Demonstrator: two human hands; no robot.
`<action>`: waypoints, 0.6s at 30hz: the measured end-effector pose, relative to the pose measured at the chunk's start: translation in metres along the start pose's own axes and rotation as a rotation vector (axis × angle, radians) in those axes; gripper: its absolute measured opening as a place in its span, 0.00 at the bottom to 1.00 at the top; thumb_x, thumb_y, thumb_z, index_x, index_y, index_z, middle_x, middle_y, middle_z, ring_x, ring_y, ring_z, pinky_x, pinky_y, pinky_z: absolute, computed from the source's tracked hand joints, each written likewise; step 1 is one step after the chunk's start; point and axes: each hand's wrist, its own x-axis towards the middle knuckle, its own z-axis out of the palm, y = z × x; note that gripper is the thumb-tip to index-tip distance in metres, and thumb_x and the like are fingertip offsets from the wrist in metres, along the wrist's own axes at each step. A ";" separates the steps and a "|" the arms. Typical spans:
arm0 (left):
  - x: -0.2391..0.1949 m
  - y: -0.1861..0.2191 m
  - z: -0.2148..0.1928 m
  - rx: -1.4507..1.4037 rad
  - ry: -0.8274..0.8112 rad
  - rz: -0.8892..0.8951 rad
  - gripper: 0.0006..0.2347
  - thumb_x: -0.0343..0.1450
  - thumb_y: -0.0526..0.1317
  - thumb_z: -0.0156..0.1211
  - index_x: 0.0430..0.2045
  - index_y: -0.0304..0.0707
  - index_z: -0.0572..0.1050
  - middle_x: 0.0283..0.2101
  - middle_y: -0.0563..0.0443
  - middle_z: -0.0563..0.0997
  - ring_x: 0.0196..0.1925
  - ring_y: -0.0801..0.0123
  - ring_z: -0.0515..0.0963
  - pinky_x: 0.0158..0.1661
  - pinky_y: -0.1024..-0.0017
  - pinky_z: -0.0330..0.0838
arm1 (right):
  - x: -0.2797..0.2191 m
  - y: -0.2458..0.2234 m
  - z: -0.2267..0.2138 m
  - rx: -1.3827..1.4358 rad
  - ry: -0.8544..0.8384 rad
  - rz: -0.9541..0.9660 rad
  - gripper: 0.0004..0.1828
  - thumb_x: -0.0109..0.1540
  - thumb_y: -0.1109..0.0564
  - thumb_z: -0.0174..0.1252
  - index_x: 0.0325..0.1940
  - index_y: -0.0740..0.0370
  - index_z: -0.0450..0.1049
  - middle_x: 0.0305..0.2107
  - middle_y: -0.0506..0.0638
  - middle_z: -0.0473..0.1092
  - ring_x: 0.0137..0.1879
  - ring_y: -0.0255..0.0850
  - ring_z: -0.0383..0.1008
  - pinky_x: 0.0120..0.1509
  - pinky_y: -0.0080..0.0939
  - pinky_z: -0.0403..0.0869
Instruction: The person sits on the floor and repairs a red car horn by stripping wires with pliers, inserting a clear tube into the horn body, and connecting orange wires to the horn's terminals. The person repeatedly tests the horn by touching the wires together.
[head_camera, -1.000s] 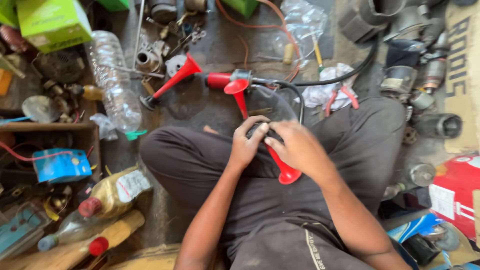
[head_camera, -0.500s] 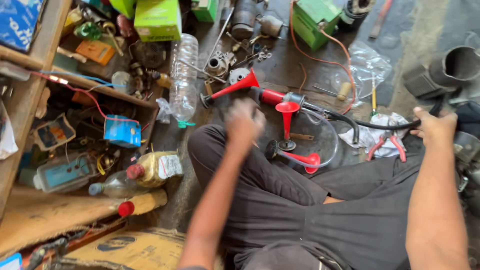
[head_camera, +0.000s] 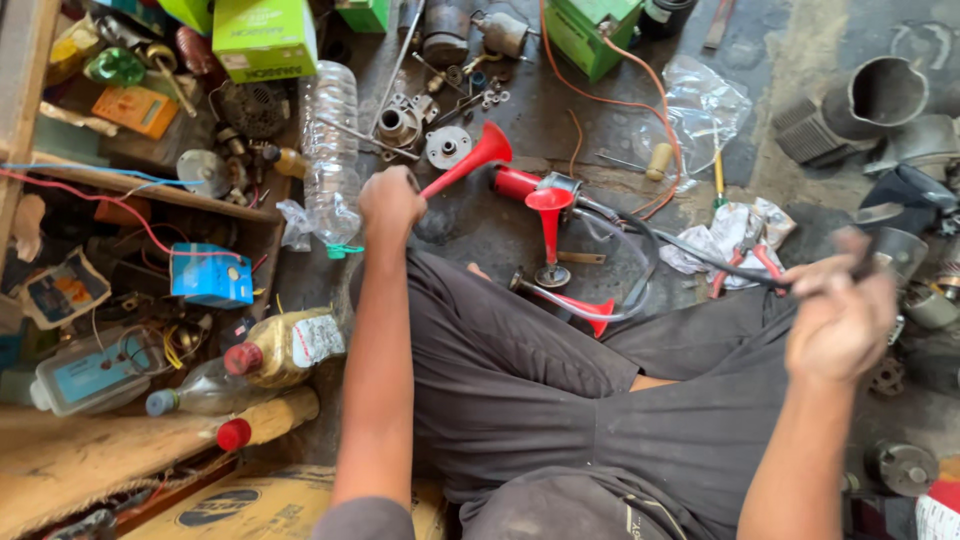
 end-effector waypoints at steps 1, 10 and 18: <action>-0.011 0.001 -0.007 -0.069 -0.004 -0.019 0.09 0.62 0.42 0.72 0.33 0.46 0.84 0.41 0.41 0.85 0.47 0.48 0.82 0.48 0.56 0.75 | -0.009 -0.008 0.018 -0.006 -0.044 0.016 0.19 0.69 0.62 0.47 0.63 0.75 0.67 0.33 0.56 0.68 0.39 0.43 0.69 0.56 0.46 0.72; -0.062 0.012 -0.017 0.073 -0.395 0.164 0.24 0.53 0.50 0.78 0.38 0.35 0.83 0.44 0.34 0.83 0.50 0.46 0.82 0.51 0.57 0.75 | -0.044 -0.060 0.129 -0.770 -0.389 0.047 0.18 0.61 0.63 0.64 0.55 0.67 0.76 0.43 0.50 0.78 0.48 0.36 0.77 0.57 0.34 0.73; -0.019 0.010 0.043 0.304 -0.823 0.072 0.28 0.59 0.56 0.70 0.48 0.36 0.82 0.55 0.36 0.81 0.57 0.52 0.81 0.56 0.61 0.74 | -0.052 -0.068 0.138 -0.753 -0.417 0.054 0.15 0.62 0.62 0.63 0.53 0.68 0.76 0.44 0.52 0.77 0.49 0.36 0.76 0.57 0.35 0.72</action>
